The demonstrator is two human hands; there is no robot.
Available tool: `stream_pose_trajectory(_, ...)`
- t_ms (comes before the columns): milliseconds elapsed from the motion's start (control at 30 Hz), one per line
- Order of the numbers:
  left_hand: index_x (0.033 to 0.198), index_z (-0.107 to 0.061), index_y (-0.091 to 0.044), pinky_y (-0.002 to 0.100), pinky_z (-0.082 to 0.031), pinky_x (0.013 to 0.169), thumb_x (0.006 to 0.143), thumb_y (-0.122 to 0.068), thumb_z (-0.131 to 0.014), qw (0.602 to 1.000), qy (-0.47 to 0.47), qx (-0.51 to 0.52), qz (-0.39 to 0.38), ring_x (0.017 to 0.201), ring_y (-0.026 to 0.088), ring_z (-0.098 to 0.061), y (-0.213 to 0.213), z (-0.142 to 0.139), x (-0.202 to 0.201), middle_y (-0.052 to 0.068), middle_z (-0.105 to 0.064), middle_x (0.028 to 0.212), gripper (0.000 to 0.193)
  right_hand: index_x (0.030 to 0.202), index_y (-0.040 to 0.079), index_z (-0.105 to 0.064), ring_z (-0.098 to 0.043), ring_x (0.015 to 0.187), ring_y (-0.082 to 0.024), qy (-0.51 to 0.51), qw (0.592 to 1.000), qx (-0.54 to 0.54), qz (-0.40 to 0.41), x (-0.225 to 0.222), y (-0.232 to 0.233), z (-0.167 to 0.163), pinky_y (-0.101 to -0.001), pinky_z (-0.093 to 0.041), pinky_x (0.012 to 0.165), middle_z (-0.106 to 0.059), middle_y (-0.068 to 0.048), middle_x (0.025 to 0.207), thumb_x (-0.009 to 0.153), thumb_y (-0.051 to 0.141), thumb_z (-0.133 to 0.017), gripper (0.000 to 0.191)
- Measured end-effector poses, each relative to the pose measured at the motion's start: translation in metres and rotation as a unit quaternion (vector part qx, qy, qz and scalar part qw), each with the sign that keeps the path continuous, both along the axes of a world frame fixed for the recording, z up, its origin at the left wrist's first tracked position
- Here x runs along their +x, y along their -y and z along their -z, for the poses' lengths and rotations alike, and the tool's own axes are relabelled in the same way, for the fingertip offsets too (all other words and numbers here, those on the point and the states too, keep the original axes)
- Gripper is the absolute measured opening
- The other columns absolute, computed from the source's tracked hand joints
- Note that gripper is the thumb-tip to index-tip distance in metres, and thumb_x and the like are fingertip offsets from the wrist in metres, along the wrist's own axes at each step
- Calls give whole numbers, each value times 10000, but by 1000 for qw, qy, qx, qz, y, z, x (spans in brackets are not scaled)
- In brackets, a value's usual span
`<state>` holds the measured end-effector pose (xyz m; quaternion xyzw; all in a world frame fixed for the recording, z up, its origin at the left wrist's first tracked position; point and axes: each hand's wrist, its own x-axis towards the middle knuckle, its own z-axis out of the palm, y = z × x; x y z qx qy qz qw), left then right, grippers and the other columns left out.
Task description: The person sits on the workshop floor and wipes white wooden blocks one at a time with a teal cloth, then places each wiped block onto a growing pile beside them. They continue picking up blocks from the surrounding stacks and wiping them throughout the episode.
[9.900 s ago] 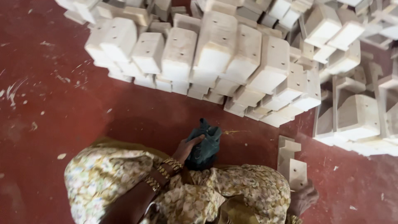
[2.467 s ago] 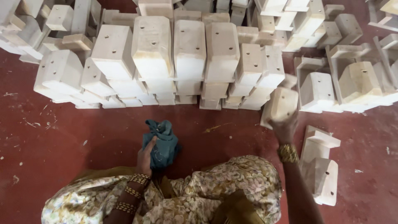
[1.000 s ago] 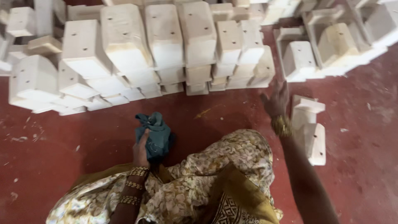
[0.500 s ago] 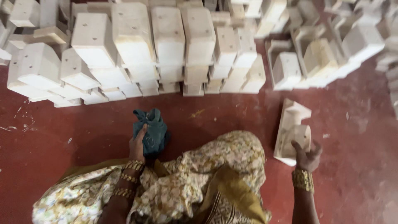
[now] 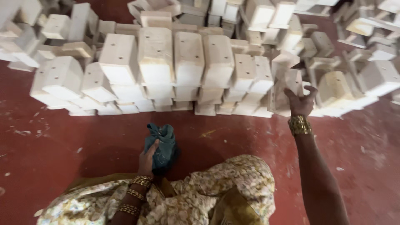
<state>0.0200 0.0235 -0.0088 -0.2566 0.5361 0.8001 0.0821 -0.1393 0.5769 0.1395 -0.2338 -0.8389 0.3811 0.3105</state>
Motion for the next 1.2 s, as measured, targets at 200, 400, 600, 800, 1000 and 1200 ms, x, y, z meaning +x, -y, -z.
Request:
stream_pose_trajectory(200,1347,-652,-43,380,-580,946,896,-476,-716,986,-162,-34,23,1226,199,-654,9,29,-2,73,-679,1342,629,1403,123,-559,-703,854,-388,17,948,302,-104,-56,21,18,-508,-584,710,-715,-156,1089,1029,427,-810,543)
stream_pose_trajectory(400,1262,-726,14,419,-589,791,926,-412,-710,999,9,-10,37,1064,231,-697,-1,30,2,124,-727,1229,542,1494,11,-472,-598,1303,-350,-129,967,-23,-220,-26,-26,61,-461,-523,1124,-598,-161,1353,1171,334,-543,462)
stream_pose_trajectory(600,1286,-706,4,418,-602,815,878,-418,-736,998,34,51,-4,1032,239,-715,-3,16,6,133,-741,1206,587,1479,-50,-411,-461,1318,-473,44,959,281,12,5,-89,89,-580,-440,1095,-486,-299,1353,1000,263,-825,706)
stream_pose_trajectory(800,1332,-658,5,427,-615,844,872,-376,-723,996,79,28,-13,1053,258,-729,-8,-4,5,132,-738,1232,601,1570,-72,-339,-384,1307,-515,125,958,255,-33,-17,-117,97,-649,-363,1081,-441,-351,1386,816,406,-982,1100)
stream_pose_trajectory(1000,1318,-658,48,457,-590,858,843,-346,-778,994,89,49,-42,1078,311,-702,-6,-1,4,197,-714,1253,628,1512,-126,-305,-365,1299,-550,202,935,284,61,-34,-115,105,-631,-336,1134,-379,-381,1445,775,374,-884,1062)
stream_pose_trajectory(1200,1332,-679,-13,378,-589,917,886,-431,-715,997,-26,-66,12,1157,194,-697,4,21,2,98,-709,1312,612,1521,-14,-428,-341,1298,-567,201,959,188,68,14,-98,116,-708,-388,1026,-380,-351,1391,720,279,-833,944)
